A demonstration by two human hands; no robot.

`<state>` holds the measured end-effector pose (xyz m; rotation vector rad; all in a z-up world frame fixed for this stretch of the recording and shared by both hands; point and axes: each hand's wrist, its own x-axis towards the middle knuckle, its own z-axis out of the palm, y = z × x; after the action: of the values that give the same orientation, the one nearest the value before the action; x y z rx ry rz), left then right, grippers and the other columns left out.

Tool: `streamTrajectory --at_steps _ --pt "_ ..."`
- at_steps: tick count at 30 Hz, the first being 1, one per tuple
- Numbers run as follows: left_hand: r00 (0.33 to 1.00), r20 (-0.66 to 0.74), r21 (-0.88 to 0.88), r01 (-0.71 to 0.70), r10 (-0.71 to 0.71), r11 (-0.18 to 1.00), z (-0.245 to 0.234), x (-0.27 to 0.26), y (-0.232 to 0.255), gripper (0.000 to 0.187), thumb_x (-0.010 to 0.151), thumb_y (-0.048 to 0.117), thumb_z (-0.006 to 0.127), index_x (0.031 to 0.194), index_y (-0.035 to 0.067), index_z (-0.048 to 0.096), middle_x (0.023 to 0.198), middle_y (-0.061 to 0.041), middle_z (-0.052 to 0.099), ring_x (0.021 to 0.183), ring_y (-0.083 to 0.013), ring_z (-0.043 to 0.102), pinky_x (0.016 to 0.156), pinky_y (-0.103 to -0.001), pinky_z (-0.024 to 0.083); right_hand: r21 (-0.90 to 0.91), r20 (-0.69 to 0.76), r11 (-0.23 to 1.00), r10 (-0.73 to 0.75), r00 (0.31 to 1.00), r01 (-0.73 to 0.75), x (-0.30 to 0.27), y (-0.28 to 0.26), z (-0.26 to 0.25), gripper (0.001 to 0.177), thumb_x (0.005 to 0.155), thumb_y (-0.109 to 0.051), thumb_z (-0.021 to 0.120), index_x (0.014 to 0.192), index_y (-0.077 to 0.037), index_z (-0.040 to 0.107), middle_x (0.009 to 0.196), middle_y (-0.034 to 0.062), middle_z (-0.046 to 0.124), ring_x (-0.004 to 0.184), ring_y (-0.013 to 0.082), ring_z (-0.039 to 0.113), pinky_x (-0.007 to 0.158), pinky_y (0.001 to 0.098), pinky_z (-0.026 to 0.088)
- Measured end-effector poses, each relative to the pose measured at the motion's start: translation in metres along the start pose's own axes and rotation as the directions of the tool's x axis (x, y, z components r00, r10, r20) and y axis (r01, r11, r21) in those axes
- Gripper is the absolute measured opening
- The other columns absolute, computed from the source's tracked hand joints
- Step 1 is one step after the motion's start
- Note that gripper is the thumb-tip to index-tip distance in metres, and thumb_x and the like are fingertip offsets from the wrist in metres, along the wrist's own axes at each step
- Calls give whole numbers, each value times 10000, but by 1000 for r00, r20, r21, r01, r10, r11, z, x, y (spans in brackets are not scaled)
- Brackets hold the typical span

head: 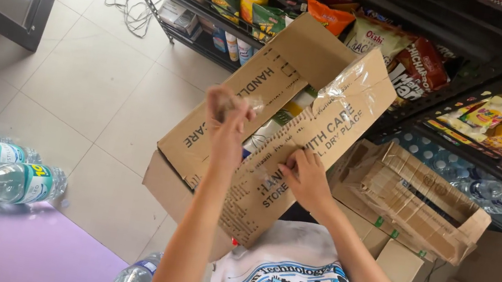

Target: Packing various snack packages from store shelves into a cardboard box.

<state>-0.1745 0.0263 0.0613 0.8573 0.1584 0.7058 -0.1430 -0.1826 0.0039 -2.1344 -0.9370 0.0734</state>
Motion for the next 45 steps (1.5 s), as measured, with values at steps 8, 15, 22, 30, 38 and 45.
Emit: streamTrajectory --at_steps 8,15,22,30,38,45 --pt "939 69 206 317 -336 926 -57 -31 70 170 967 -4 471 1058 32 610 1172 -115 629 1136 -243 697 1033 -367 565 79 26 995 66 997 -68 -5 9 5 237 913 -233 722 935 -49 574 929 117 571 884 305 548 814 418 448" --pt "952 306 404 -122 -9 907 -70 -43 71 149 758 -81 399 761 18 510 1095 -115 546 1314 -347 580 1197 -433 390 111 46 989 94 995 -98 -4 9 3 244 923 -244 717 932 -45 576 935 107 563 860 265 562 798 394 462" --pt "923 -95 446 374 -372 813 -63 -39 55 298 1009 48 658 757 42 497 705 -40 507 678 -194 554 706 -490 542 143 72 983 105 992 -114 -2 7 -2 270 922 -275 718 927 -43 578 936 99 561 841 251 566 784 379 468" --pt "892 367 905 -278 -262 322 -14 -59 77 271 843 63 642 1112 89 663 1099 -108 663 948 -294 714 768 -370 574 144 94 985 82 992 -95 3 9 -6 286 910 -289 731 890 -43 587 894 82 570 839 257 544 768 384 451" --pt "900 394 905 -415 -187 -91 -6 -68 57 253 823 287 804 1037 167 739 920 -21 679 908 -251 685 691 -410 545 157 119 983 78 990 -97 5 7 -9 284 901 -289 736 877 -45 593 865 81 564 807 249 542 739 377 452" --pt "818 574 792 -566 -38 -228 -32 -83 27 152 812 126 787 947 152 721 975 12 628 906 -179 675 688 -352 564 160 118 983 73 990 -91 5 4 -12 273 899 -273 739 877 -48 587 863 81 569 808 253 553 749 381 464"
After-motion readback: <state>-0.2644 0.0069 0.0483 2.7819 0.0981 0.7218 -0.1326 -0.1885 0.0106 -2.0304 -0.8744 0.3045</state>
